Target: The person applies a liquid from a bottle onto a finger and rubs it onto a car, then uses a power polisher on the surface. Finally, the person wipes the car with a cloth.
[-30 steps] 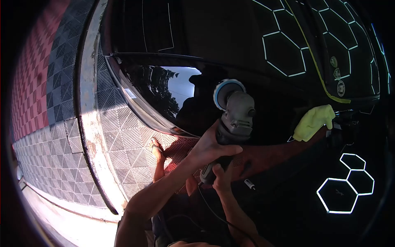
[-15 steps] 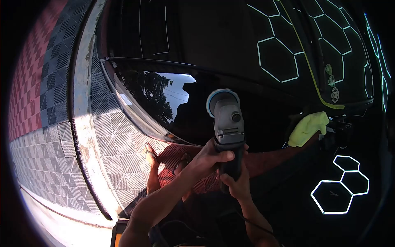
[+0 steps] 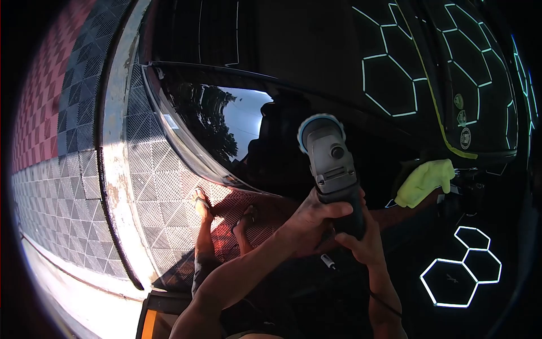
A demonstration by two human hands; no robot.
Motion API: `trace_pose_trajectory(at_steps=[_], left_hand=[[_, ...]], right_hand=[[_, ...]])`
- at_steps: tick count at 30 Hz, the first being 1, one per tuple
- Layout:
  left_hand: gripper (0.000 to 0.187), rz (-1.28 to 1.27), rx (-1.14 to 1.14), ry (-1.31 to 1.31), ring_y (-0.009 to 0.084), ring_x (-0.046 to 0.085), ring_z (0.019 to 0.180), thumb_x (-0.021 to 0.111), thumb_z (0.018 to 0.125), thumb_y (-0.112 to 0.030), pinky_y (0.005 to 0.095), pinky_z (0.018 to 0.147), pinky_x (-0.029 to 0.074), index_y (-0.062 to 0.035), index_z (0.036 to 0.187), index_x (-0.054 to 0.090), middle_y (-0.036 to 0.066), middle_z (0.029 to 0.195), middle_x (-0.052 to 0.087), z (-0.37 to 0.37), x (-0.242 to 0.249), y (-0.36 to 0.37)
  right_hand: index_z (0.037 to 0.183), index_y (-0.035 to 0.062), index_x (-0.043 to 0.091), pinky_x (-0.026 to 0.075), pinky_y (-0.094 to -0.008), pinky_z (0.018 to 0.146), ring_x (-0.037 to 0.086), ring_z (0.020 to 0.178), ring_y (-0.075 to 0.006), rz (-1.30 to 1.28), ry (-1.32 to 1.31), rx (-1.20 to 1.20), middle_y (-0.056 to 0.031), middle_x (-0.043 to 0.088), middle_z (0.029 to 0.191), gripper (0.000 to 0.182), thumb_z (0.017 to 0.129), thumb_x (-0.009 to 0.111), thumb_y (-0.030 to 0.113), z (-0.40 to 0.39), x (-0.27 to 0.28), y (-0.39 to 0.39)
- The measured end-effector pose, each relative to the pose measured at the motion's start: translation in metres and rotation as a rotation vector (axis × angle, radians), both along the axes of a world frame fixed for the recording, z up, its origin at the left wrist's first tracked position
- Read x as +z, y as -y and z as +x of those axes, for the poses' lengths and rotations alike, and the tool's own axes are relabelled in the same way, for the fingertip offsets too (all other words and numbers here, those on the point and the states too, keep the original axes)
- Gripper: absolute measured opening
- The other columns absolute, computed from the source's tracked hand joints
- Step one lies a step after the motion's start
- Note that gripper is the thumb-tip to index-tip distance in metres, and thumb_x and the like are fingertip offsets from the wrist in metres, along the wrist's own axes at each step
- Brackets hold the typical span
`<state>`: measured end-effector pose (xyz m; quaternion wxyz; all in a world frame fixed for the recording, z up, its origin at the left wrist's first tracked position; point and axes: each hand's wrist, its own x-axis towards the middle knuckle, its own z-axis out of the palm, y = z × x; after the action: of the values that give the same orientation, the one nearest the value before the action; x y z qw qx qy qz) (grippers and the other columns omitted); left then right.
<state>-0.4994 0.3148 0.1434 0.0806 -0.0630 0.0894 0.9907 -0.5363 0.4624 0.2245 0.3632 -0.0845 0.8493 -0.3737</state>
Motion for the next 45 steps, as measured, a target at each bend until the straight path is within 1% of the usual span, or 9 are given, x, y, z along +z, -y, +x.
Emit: trace_pose_trajectory(at_steps=[2, 8, 10, 13, 19, 29, 31, 35, 45], left_hand=[[0.065, 0.082, 0.098, -0.037, 0.0244, 0.06, 0.107, 0.078, 0.073, -0.022, 0.0388, 0.094, 0.052, -0.0059, 0.128, 0.046, 0.01, 0.113, 0.058, -0.001, -0.003, 0.0], [0.066, 0.086, 0.143, -0.046, 0.025, 0.06, 0.108, 0.078, 0.073, -0.02, 0.0401, 0.096, 0.051, -0.0061, 0.129, 0.045, 0.01, 0.113, 0.058, -0.011, 0.004, -0.01], [0.066, 0.077, 0.142, -0.051, 0.0245, 0.059, 0.109, 0.078, 0.073, -0.02, 0.0399, 0.096, 0.05, -0.006, 0.129, 0.045, 0.01, 0.113, 0.058, -0.016, 0.003, -0.022], [0.065, 0.071, 0.126, -0.053, 0.0236, 0.059, 0.109, 0.077, 0.074, -0.019, 0.0394, 0.096, 0.05, -0.006, 0.129, 0.046, 0.01, 0.114, 0.059, -0.022, 0.001, -0.042], [0.051, 0.12, 0.262, -0.074, 0.0202, 0.061, 0.106, 0.075, 0.078, -0.016, 0.0362, 0.093, 0.051, -0.0032, 0.122, 0.053, 0.008, 0.113, 0.059, -0.019, 0.002, -0.038], [0.067, 0.212, 0.181, -0.036, 0.0283, 0.058, 0.113, 0.077, 0.074, -0.015, 0.0433, 0.099, 0.048, -0.0077, 0.131, 0.042, 0.011, 0.117, 0.057, -0.016, 0.003, -0.053], [0.067, 0.231, 0.218, -0.03, 0.0288, 0.058, 0.113, 0.077, 0.074, -0.015, 0.0443, 0.099, 0.048, -0.0077, 0.131, 0.042, 0.011, 0.116, 0.057, -0.015, 0.002, -0.044], [0.069, 0.233, 0.318, -0.089, 0.028, 0.059, 0.111, 0.076, 0.074, -0.017, 0.0438, 0.097, 0.049, -0.0065, 0.132, 0.041, 0.012, 0.115, 0.056, -0.021, 0.001, -0.04], [0.06, 0.156, 0.42, -0.047, 0.0245, 0.061, 0.105, 0.077, 0.074, -0.024, 0.0401, 0.092, 0.05, -0.0033, 0.123, 0.051, 0.01, 0.109, 0.06, -0.045, 0.017, -0.094]], right_hand=[[0.126, -0.0052, 0.049, 0.055, -0.0384, 0.082, 0.069, 0.093, -0.0262, -0.013, -0.058, 0.039, -0.0175, 0.067, 0.094, 0.074, 0.073, 0.081, 0.034, -0.004, 0.001, 0.001], [0.142, -0.0068, 0.03, 0.05, -0.04, 0.092, 0.064, 0.111, -0.0317, -0.232, -0.124, 0.067, -0.0246, 0.062, 0.118, 0.089, 0.077, 0.08, 0.027, -0.01, -0.006, -0.028], [0.15, -0.0065, 0.016, 0.047, -0.0398, 0.098, 0.058, 0.122, -0.0354, -0.177, -0.299, 0.351, -0.0283, 0.054, 0.132, 0.1, 0.079, 0.079, 0.025, -0.018, -0.004, -0.047], [0.152, -0.0058, 0.011, 0.044, -0.0405, 0.102, 0.053, 0.127, -0.0378, -0.166, -0.251, 0.351, -0.0295, 0.05, 0.137, 0.105, 0.079, 0.08, 0.025, -0.025, -0.006, -0.071], [0.152, -0.0078, 0.011, 0.039, -0.0396, 0.106, 0.045, 0.135, -0.0375, -0.192, -0.31, 0.548, -0.0305, 0.04, 0.147, 0.099, 0.084, 0.074, 0.027, -0.04, -0.009, -0.064], [0.152, -0.0033, 0.018, 0.035, -0.0465, 0.11, 0.036, 0.14, -0.0422, -0.245, -0.274, 0.573, -0.0303, 0.031, 0.152, 0.093, 0.084, 0.074, 0.023, -0.044, 0.008, -0.073], [0.149, 0.0003, 0.028, 0.051, -0.0461, 0.088, 0.061, 0.107, -0.0427, -0.219, -0.372, 0.606, -0.0263, 0.057, 0.12, 0.088, 0.079, 0.079, 0.019, -0.048, 0.01, -0.056], [0.148, 0.002, 0.03, 0.05, -0.0478, 0.086, 0.059, 0.108, -0.0445, -0.201, -0.386, 0.677, -0.0285, 0.055, 0.122, 0.084, 0.081, 0.077, 0.019, -0.059, 0.015, -0.046], [0.146, 0.032, 0.038, 0.045, -0.0549, 0.1, 0.041, 0.129, -0.0534, -0.247, -0.114, 1.054, -0.0334, 0.03, 0.145, 0.083, 0.076, 0.083, 0.03, -0.119, 0.036, -0.11]])
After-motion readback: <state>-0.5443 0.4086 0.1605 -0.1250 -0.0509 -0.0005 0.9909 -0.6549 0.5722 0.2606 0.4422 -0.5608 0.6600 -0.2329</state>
